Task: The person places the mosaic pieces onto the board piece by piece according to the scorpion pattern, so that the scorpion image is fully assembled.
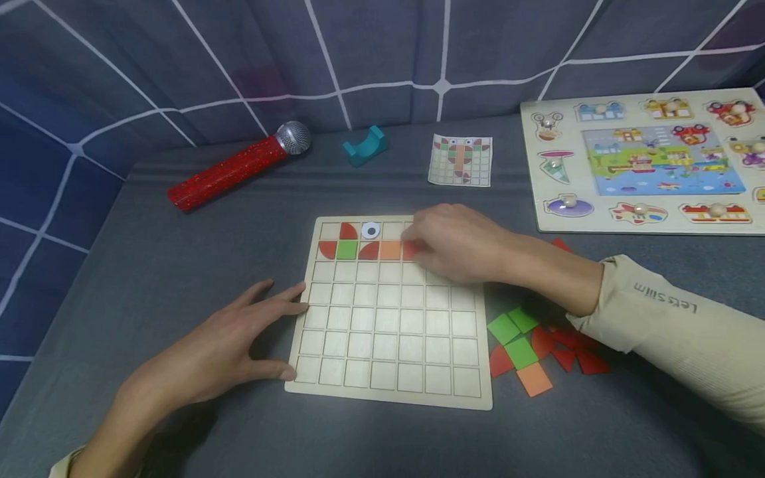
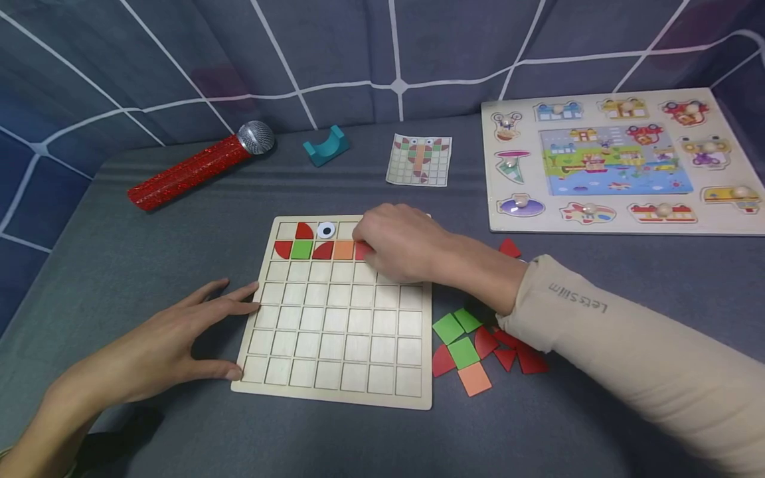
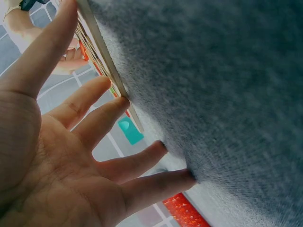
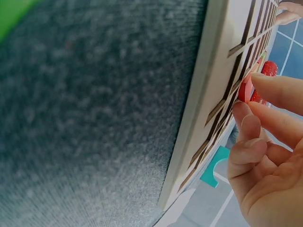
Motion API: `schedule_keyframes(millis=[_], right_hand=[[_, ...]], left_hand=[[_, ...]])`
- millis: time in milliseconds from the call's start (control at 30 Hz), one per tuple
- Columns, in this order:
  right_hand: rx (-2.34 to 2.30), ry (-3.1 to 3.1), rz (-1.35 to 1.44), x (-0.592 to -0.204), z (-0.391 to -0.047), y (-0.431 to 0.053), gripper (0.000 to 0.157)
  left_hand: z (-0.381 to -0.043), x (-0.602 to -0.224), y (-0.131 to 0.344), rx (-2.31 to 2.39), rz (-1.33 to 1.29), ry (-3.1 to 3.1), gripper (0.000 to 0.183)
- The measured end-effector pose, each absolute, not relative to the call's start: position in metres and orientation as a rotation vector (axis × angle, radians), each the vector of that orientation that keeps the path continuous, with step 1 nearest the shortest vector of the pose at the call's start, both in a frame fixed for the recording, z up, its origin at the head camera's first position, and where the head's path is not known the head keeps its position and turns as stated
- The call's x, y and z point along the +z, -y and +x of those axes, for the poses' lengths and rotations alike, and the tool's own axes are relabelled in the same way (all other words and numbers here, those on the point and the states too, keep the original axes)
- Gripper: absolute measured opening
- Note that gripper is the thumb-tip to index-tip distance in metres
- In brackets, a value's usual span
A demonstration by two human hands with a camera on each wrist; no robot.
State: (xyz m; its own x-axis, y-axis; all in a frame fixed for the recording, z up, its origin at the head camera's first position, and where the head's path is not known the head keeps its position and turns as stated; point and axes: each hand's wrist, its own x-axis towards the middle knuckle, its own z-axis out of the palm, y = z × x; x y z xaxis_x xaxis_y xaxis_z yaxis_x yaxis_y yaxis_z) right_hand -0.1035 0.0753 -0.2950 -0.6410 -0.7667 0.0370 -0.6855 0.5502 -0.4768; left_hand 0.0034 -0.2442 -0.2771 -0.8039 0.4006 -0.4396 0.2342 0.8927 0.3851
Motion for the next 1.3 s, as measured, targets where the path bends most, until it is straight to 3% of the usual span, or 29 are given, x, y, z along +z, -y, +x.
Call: schedule_keyframes(millis=[100,233,467,833,1133,1300], right_hand=[[-0.707,-2.602,-1.186,-0.295,-0.103,-0.075,0.013],[-0.731,-2.588,-1.124,-0.294,-0.102,-0.076,0.036],[-0.690,-2.565,-1.175,-0.296,-0.103,-0.077,0.014],[-0.669,-2.556,-1.196,-0.293,-0.103,-0.081,0.011],[-0.722,-2.548,-1.152,-0.288,-0.101,-0.097,0.027],[-0.707,-2.567,-1.102,-0.283,-0.094,-0.117,0.028]], left_hand=[[0.003,-0.277,0.244,0.425,0.465,-2.534,0.084],[0.003,-0.278,0.244,0.421,0.462,-2.533,0.084],[0.004,-0.278,0.244,0.430,0.471,-2.542,0.084],[0.004,-0.278,0.243,0.425,0.481,-2.551,0.084],[0.004,-0.278,0.241,0.420,0.452,-2.556,0.084],[0.005,-0.277,0.241,0.409,0.450,-2.558,0.084]])
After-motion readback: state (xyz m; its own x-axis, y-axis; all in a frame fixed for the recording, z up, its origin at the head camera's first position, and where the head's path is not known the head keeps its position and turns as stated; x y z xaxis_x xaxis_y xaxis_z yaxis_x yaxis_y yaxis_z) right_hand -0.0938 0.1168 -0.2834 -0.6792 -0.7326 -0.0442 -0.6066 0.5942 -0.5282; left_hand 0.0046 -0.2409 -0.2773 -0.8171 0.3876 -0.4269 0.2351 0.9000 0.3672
